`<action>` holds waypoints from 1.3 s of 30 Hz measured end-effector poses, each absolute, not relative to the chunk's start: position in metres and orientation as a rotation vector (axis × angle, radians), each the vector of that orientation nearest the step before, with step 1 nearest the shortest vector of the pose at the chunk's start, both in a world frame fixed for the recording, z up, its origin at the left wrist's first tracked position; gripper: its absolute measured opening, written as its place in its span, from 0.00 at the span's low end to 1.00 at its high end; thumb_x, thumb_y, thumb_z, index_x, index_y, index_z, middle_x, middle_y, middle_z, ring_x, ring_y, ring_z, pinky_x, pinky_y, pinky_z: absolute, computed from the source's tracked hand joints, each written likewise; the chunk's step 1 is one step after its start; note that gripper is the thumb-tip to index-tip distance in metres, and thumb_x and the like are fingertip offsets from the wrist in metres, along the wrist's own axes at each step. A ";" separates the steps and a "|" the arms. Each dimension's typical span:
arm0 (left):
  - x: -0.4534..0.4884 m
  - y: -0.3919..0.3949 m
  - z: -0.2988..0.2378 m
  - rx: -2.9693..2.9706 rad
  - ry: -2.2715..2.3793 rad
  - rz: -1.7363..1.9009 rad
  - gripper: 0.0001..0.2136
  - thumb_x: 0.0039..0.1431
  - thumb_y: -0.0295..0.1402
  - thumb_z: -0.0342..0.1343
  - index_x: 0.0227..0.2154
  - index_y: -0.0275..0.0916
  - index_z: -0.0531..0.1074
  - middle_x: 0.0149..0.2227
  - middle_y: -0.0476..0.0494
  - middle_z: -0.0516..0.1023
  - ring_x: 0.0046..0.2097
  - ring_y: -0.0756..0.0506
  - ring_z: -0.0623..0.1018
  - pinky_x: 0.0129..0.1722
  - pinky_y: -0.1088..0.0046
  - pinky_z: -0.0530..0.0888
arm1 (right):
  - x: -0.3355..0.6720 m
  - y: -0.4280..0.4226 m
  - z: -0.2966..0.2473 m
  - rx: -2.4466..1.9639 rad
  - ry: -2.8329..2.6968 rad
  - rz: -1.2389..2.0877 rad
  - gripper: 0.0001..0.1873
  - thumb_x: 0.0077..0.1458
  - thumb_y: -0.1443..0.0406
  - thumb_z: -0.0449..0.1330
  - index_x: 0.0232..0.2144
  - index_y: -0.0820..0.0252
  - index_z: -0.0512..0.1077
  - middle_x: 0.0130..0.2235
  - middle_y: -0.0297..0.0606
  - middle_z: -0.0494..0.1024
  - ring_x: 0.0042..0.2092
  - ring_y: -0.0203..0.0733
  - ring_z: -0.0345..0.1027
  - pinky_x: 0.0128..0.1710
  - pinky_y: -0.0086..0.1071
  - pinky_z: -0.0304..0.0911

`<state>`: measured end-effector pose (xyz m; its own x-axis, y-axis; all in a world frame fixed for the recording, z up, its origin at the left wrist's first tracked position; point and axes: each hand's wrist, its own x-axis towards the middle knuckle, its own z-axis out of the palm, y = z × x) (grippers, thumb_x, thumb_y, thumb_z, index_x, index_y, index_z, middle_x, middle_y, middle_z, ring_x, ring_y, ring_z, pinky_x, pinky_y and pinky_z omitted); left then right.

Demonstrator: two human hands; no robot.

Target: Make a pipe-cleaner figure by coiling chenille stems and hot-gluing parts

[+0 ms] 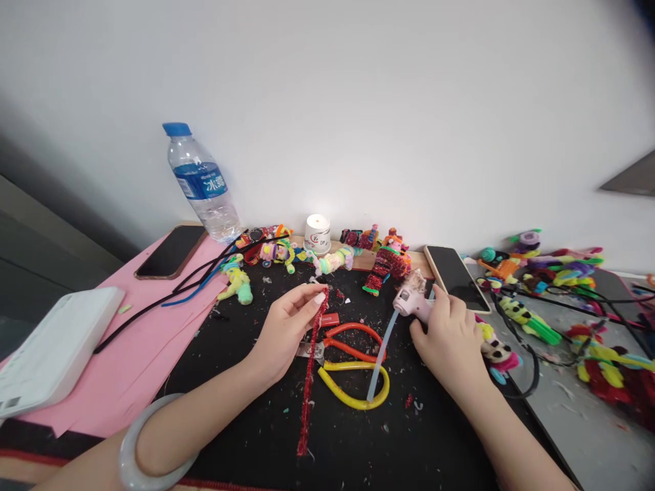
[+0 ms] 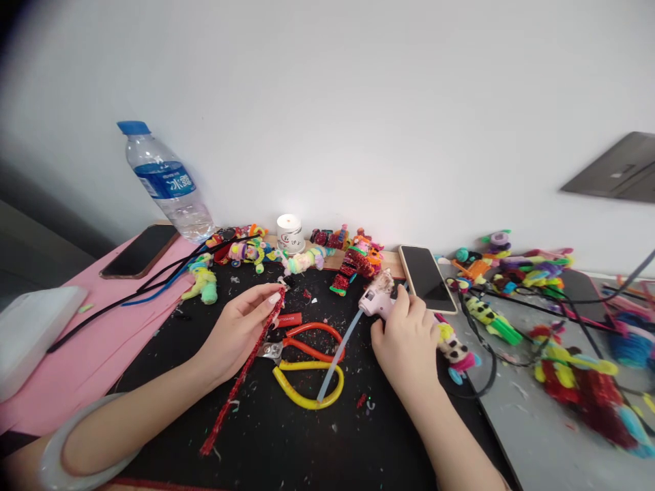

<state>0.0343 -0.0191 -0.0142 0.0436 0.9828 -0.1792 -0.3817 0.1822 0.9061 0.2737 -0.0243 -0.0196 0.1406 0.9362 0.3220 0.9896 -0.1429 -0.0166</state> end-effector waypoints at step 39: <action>0.045 -0.029 -0.014 0.888 0.991 1.019 0.15 0.49 0.33 0.63 0.42 0.39 0.76 0.40 0.42 0.81 0.39 0.45 0.78 0.39 0.72 0.75 | 0.216 -0.064 -0.016 -1.079 -2.128 0.290 0.07 0.56 0.73 0.48 0.29 0.59 0.62 0.24 0.33 0.66 0.24 0.35 0.58 0.24 0.29 0.53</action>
